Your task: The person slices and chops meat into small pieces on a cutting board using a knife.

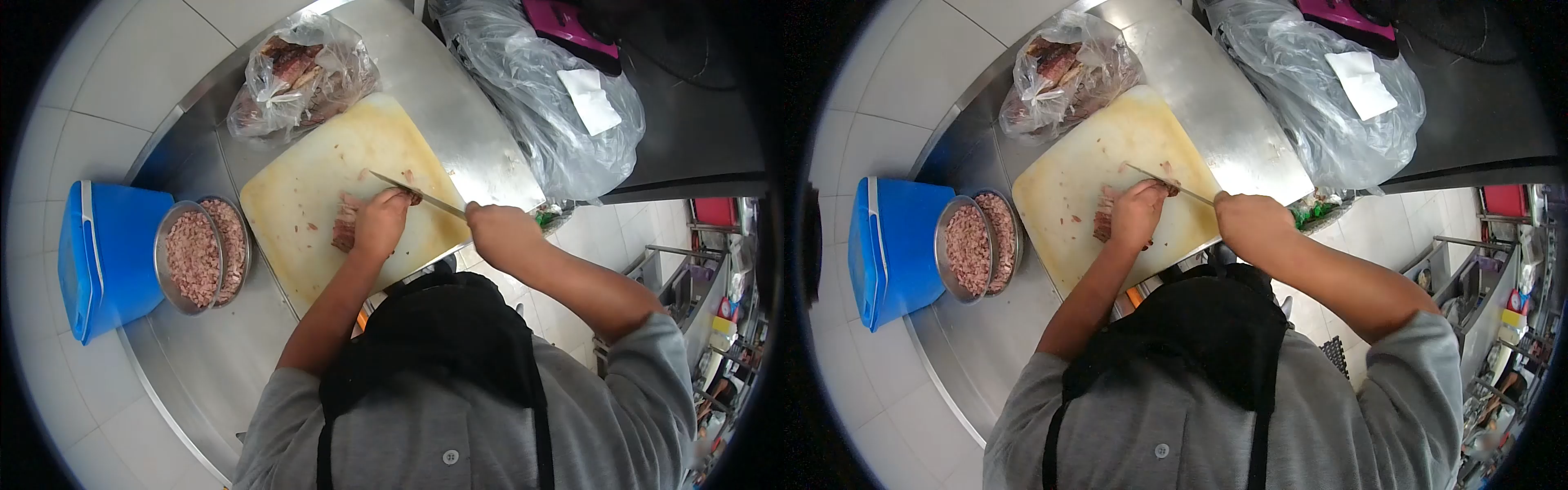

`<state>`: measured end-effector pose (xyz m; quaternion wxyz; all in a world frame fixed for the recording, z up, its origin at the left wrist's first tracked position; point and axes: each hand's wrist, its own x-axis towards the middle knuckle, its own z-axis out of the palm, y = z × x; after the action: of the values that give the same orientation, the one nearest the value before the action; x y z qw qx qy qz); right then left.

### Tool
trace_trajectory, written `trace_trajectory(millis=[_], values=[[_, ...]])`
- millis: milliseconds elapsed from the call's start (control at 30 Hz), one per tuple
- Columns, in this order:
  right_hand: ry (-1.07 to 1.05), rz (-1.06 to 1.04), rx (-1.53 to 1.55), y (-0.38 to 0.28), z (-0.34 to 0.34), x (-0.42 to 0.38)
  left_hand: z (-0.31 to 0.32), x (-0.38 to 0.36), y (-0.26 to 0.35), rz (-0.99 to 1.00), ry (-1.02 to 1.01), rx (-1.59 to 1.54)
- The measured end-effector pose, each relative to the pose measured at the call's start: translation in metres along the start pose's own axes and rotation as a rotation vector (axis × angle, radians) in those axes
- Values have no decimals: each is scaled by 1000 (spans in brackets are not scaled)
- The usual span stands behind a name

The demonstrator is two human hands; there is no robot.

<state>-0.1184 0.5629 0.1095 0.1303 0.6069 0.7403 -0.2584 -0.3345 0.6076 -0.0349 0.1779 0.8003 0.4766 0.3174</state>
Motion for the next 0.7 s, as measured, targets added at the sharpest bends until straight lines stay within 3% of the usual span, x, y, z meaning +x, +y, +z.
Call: trace_trajectory(millis=[100, 233, 333, 500, 700], values=[[-10, 29, 51, 1, 18, 26, 3, -2, -9, 19, -25, 1], [49, -19, 1, 3, 3, 5, -4, -2, -7, 31, -28, -27], [-21, 21, -25, 0, -17, -12, -4, -2, -2, 14, -35, -15], [-15, 17, 45, -1, 16, 18, -1, -1, -8, 62, 8, -9], [29, -19, 11, 1, 0, 4, -7, 1, -4, 82, -14, 28]])
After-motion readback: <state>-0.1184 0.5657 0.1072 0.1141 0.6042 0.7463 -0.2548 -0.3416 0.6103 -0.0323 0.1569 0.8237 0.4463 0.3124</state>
